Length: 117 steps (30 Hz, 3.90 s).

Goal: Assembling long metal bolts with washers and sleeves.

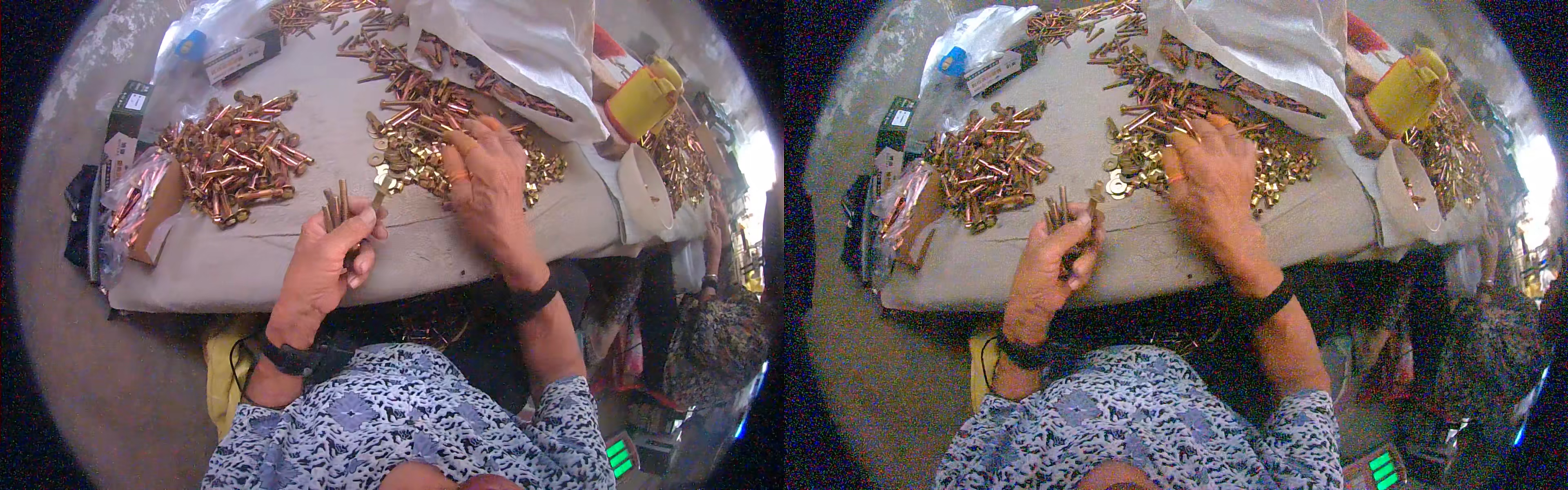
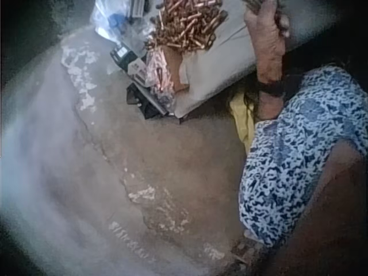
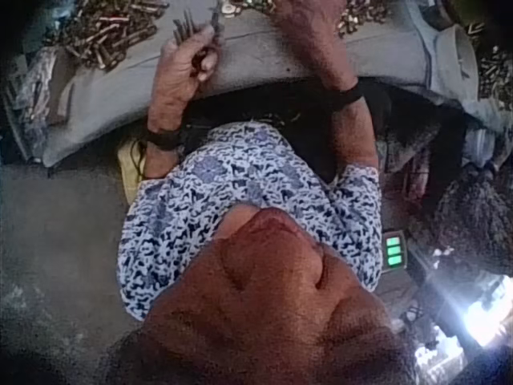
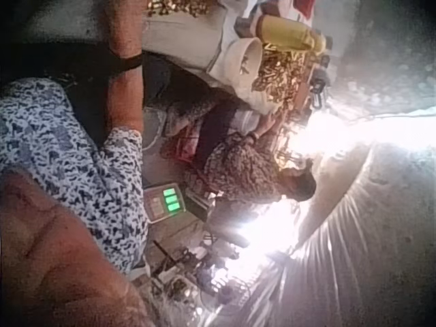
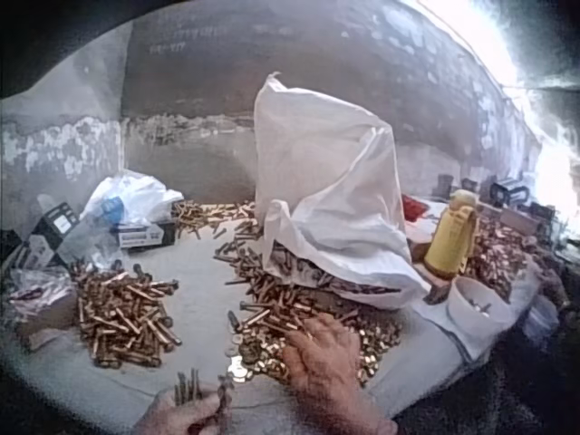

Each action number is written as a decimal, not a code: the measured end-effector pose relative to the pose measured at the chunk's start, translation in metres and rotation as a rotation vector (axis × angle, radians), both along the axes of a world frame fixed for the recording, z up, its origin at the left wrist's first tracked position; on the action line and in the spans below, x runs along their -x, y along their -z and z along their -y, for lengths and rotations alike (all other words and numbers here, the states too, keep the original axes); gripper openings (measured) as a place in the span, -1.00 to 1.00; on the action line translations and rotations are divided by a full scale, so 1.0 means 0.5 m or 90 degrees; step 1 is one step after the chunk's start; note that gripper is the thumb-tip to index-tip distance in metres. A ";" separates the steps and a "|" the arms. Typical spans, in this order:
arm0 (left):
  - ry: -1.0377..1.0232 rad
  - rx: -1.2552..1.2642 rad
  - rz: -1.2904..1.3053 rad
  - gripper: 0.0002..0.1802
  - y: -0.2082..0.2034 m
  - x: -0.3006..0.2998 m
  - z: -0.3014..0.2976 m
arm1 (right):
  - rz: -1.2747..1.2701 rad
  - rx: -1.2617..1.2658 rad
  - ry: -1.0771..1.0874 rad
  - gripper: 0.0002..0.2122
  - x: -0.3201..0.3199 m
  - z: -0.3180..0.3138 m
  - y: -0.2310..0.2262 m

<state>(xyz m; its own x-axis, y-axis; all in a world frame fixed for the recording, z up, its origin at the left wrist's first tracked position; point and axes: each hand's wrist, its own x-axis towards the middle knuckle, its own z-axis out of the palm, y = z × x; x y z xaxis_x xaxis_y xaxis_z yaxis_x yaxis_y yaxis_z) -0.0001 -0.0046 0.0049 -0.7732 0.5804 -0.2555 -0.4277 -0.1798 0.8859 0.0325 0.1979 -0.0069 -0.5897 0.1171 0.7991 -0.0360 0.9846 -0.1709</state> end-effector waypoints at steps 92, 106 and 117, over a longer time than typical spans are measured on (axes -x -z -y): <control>0.069 0.278 -0.324 -0.82 0.018 0.005 0.003 | 0.258 0.630 -0.342 -0.83 -0.086 0.049 -0.005; 0.073 0.320 -0.343 -0.85 0.010 0.002 -0.005 | 0.176 0.710 -0.410 -0.80 -0.083 0.073 0.014; 0.068 0.323 -0.342 -0.87 0.010 0.002 -0.005 | 0.205 0.584 -0.365 -0.76 -0.085 0.061 0.013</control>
<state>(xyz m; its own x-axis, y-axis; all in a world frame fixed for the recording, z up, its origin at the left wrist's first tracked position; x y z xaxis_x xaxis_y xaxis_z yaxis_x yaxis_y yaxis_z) -0.0012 -0.0019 -0.0001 -0.8134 0.5704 -0.1139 0.0959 0.3248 0.9409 0.0749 0.1675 -0.0134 -0.9083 0.2273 0.3512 -0.2658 0.3346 -0.9041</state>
